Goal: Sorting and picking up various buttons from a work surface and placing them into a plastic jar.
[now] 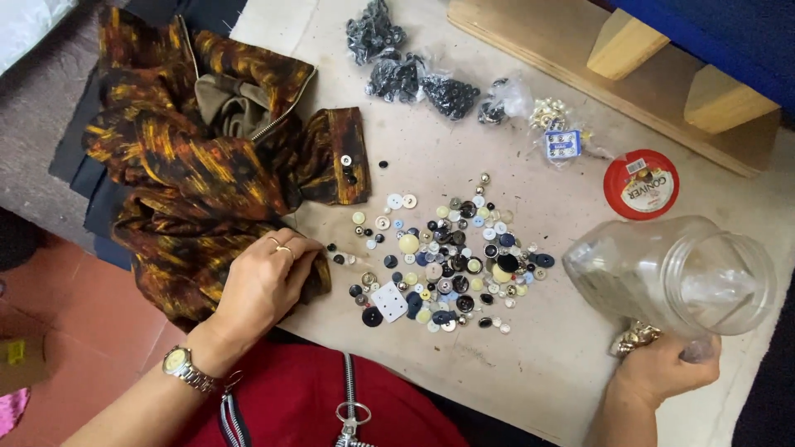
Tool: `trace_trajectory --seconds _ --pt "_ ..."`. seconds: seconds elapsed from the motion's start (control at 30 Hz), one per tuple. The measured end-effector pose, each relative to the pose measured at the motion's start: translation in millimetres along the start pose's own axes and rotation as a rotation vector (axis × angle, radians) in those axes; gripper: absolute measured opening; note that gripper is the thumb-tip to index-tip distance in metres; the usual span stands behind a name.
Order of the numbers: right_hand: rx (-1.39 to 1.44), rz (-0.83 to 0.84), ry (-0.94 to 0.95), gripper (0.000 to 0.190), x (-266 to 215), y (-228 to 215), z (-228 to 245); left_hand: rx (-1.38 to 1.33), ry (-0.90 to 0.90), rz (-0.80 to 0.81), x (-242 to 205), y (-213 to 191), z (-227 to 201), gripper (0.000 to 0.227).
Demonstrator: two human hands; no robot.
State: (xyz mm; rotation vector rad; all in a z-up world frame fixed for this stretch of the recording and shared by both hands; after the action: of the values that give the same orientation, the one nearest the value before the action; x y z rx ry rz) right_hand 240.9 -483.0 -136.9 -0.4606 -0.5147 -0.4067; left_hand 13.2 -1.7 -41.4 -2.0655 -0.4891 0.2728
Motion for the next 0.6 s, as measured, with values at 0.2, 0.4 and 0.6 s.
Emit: trace_trajectory --seconds 0.2,0.4,0.6 --pt "0.033 0.022 0.038 0.004 -0.1 3.3 4.9 -0.048 -0.007 -0.018 12.0 -3.0 -6.5 0.008" --pt "0.01 -0.056 0.074 0.014 -4.5 0.0 -1.6 -0.105 0.064 0.005 33.4 13.6 -35.6 0.01" --pt "-0.041 0.004 -0.014 0.021 -8.7 -2.4 -1.3 -0.055 0.184 0.011 48.0 40.9 -51.8 0.016"
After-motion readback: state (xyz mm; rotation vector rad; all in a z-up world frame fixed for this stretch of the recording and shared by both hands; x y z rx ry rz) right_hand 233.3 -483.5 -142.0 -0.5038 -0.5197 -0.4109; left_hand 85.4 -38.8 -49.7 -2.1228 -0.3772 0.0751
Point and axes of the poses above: each hand's wrist, its own x-axis towards the middle knuckle, its own y-axis out of the palm, z = x × y, the point moved 5 cm from there along x, towards the middle knuckle, and after that the axes turned 12 degrees about -y, right-handed, at the moved point
